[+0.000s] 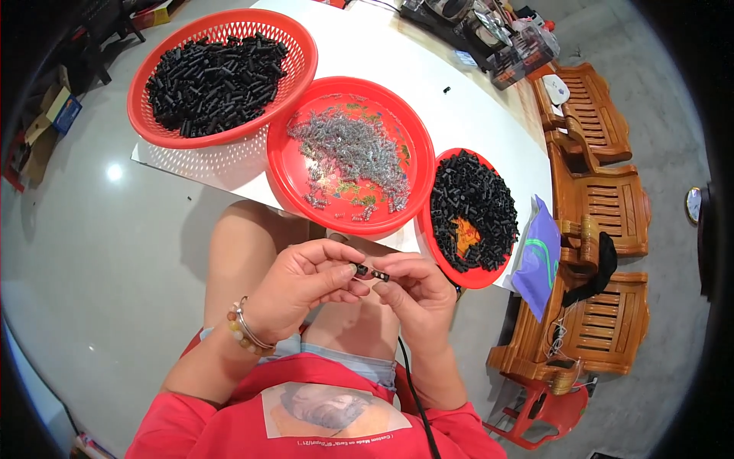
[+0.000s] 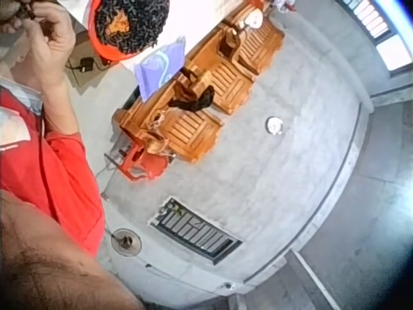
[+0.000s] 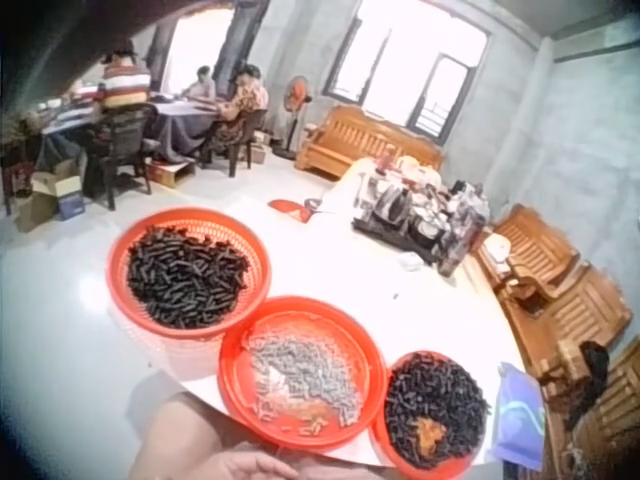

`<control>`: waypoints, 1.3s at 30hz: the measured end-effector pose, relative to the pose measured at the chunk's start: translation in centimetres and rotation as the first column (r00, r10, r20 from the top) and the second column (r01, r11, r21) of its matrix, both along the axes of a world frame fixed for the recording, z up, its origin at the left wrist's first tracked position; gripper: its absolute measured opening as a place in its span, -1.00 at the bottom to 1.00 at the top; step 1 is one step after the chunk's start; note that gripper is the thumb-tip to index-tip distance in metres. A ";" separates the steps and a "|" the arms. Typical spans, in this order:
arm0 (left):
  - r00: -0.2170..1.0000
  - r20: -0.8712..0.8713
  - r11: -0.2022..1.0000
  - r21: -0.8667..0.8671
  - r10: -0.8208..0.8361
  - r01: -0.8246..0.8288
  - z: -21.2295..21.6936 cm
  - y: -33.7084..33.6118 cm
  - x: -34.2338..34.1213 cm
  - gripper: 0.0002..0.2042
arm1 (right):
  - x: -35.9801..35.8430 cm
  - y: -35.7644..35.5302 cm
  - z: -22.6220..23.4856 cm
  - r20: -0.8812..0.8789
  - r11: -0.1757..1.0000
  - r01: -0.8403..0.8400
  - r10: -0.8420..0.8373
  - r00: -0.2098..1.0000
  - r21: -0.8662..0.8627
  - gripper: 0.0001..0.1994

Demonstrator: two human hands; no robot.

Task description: Manually assemble small plastic and metal components by fitting a metal ring onto a black plastic tube.

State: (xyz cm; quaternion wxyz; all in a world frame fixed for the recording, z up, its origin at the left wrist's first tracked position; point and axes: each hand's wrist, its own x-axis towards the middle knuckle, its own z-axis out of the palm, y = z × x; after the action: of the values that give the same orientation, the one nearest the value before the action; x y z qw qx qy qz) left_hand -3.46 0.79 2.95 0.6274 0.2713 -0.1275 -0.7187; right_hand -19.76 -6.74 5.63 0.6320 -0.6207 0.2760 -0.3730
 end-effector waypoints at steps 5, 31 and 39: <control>1.000 0.018 1.000 -0.006 -0.013 0.013 0.1 0.0 -0.4 -0.81 | -0.2 0.1 -0.7 -0.057 0.984 0.000 -0.011 0.998 -0.179 -0.78; 0.897 0.428 0.983 -0.178 0.109 -0.034 1.2 0.3 0.2 -0.76 | 0.7 0.7 0.8 -0.251 0.764 -0.012 -0.197 0.948 -0.645 -0.80; 0.968 0.251 0.997 -0.082 0.019 0.002 0.9 0.4 0.3 -0.72 | 0.6 0.5 0.7 -0.367 0.786 -0.104 -0.163 0.916 -0.609 -0.60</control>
State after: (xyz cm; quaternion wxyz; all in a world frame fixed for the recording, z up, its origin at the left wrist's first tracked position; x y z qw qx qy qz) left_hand -3.14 1.23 3.86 0.6198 0.3349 -0.2343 -0.6699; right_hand -19.14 -6.25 6.37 0.3182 -0.8510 0.2719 -0.3173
